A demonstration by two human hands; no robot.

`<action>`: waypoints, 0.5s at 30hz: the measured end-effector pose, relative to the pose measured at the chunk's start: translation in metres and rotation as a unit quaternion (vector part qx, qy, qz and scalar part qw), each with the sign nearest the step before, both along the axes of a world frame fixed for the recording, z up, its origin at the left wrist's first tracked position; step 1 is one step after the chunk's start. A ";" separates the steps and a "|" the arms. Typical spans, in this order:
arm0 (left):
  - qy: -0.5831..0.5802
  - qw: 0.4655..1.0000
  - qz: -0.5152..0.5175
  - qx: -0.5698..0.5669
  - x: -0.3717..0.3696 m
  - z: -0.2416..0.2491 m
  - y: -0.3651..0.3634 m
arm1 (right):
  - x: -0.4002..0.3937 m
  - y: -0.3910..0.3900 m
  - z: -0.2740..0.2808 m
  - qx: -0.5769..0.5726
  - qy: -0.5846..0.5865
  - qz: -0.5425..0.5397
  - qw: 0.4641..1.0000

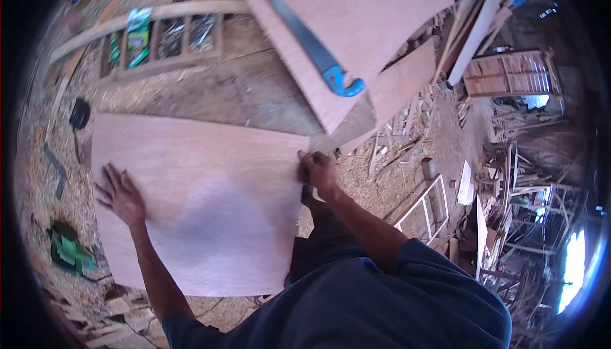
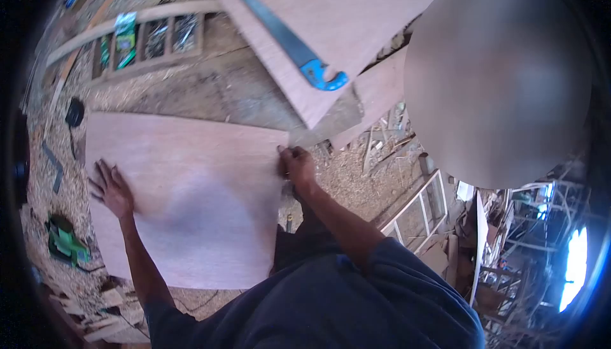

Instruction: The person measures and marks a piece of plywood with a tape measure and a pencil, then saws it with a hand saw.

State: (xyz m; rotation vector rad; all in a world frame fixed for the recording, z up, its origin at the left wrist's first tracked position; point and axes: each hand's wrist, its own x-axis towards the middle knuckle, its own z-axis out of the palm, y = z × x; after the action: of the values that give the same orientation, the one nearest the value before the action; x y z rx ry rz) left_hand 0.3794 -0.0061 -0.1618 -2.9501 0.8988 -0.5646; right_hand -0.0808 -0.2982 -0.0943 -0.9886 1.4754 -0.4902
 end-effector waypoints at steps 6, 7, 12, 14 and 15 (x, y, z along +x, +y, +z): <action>0.104 0.973 0.188 0.081 -0.035 0.008 -0.042 | -0.099 -0.048 0.002 -0.118 0.149 0.243 0.951; 0.104 0.976 0.184 0.058 -0.054 0.008 -0.054 | -0.130 -0.056 0.003 -0.136 0.165 0.241 0.947; 0.321 0.946 0.038 0.019 -0.146 0.002 -0.119 | -0.317 -0.107 -0.089 0.123 0.131 -0.013 0.984; 0.330 0.943 0.000 -0.054 -0.205 0.019 -0.160 | -0.388 -0.126 -0.159 0.180 0.149 -0.062 0.970; 0.343 0.937 -0.030 -0.056 -0.211 0.021 -0.162 | -0.415 -0.133 -0.192 0.192 0.145 -0.111 0.964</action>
State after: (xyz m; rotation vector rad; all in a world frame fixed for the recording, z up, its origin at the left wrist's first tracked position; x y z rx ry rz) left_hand 0.1683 -0.1682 -0.1407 -3.2643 1.0046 0.4804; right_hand -0.4958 -0.4310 -0.2866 -0.6059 1.8717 -0.2075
